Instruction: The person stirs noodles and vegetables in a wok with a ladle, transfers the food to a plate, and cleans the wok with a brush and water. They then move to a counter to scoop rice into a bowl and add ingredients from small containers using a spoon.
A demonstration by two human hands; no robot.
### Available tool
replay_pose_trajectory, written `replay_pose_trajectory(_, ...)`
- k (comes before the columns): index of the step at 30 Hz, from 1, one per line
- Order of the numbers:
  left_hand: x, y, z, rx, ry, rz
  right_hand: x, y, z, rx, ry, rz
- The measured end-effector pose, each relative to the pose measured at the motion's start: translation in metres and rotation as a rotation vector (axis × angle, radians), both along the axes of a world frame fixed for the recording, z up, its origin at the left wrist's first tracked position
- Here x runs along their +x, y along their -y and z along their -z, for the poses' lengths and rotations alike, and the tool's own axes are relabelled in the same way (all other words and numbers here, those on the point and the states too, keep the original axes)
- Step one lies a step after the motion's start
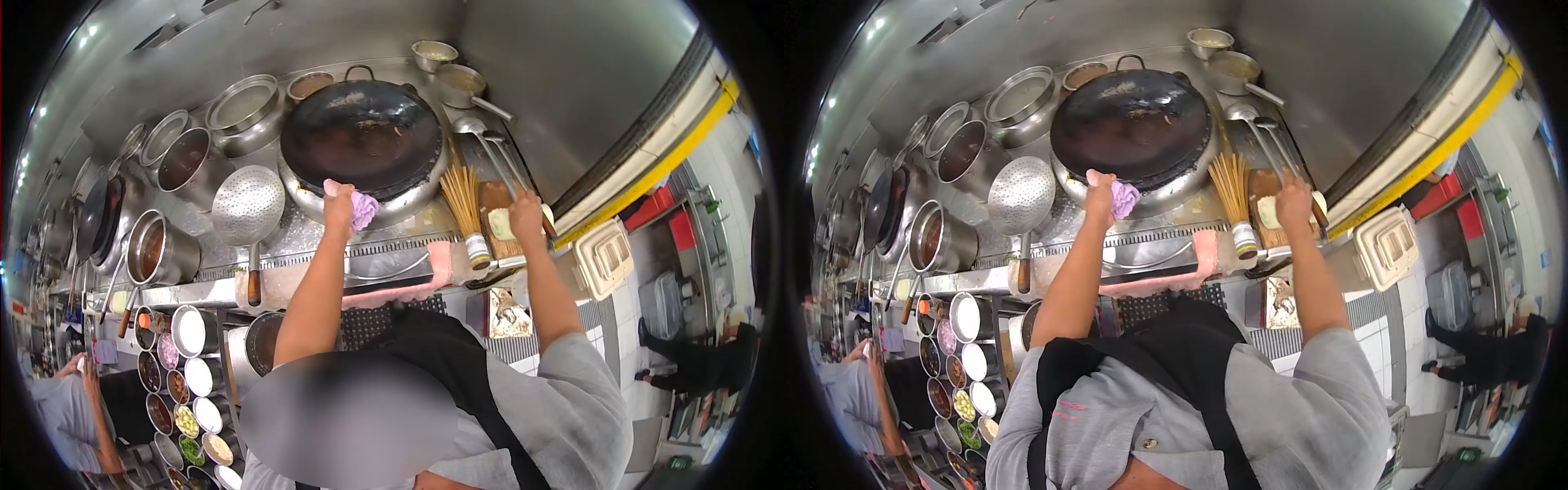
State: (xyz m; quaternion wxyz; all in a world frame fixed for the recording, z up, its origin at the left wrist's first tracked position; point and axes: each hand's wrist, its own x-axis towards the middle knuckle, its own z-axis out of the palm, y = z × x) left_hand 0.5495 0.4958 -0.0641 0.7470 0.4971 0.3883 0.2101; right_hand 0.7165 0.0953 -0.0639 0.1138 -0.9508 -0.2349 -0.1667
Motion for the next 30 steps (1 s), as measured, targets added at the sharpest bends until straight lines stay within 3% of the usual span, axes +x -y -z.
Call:
replay_pose_trajectory(3,-0.010,0.004,-0.002,0.012,0.107,0.015,0.036,0.000,0.006,-0.063,-0.280,0.016)
replay_pose_trajectory(7,-0.060,-0.006,-0.024,-0.073,0.173,-0.032,0.080,0.005,0.027,0.128,-0.069,-0.214)
replay_pose_trajectory(9,-0.096,-0.023,-0.026,-0.195,0.249,-0.087,0.091,-0.012,0.013,0.075,-0.028,-0.212)
replay_pose_trajectory(12,-0.143,-0.041,-0.022,-0.149,0.167,-0.154,0.101,-0.083,-0.055,0.521,-0.795,-0.276)
replay_pose_trajectory(13,-0.155,-0.041,-0.023,0.016,0.009,-0.160,0.089,-0.119,-0.078,0.858,-0.960,-0.390)
replay_pose_trajectory(15,-0.169,-0.031,-0.028,0.318,-0.336,-0.190,0.030,-0.188,-0.148,1.158,-1.222,-0.454)
replay_pose_trajectory(17,-0.175,-0.038,0.038,0.604,-0.431,-0.204,0.045,-0.243,-0.129,1.046,-1.307,-0.546)
replay_pose_trajectory(19,-0.190,-0.028,0.068,0.854,-0.259,-0.193,0.067,-0.298,-0.112,0.985,-1.365,-0.627)
replay_pose_trajectory(21,-0.187,-0.010,0.061,0.715,-0.360,-0.316,0.066,-0.383,-0.118,0.851,-1.334,-0.692)
replay_pose_trajectory(24,-0.187,-0.004,0.064,0.872,-0.447,-0.347,0.065,-0.467,-0.125,0.667,-1.267,-0.812)
replay_pose_trajectory(30,-0.188,-0.003,0.058,0.793,-0.479,-0.338,0.033,-0.612,-0.120,0.416,-0.891,-0.829)
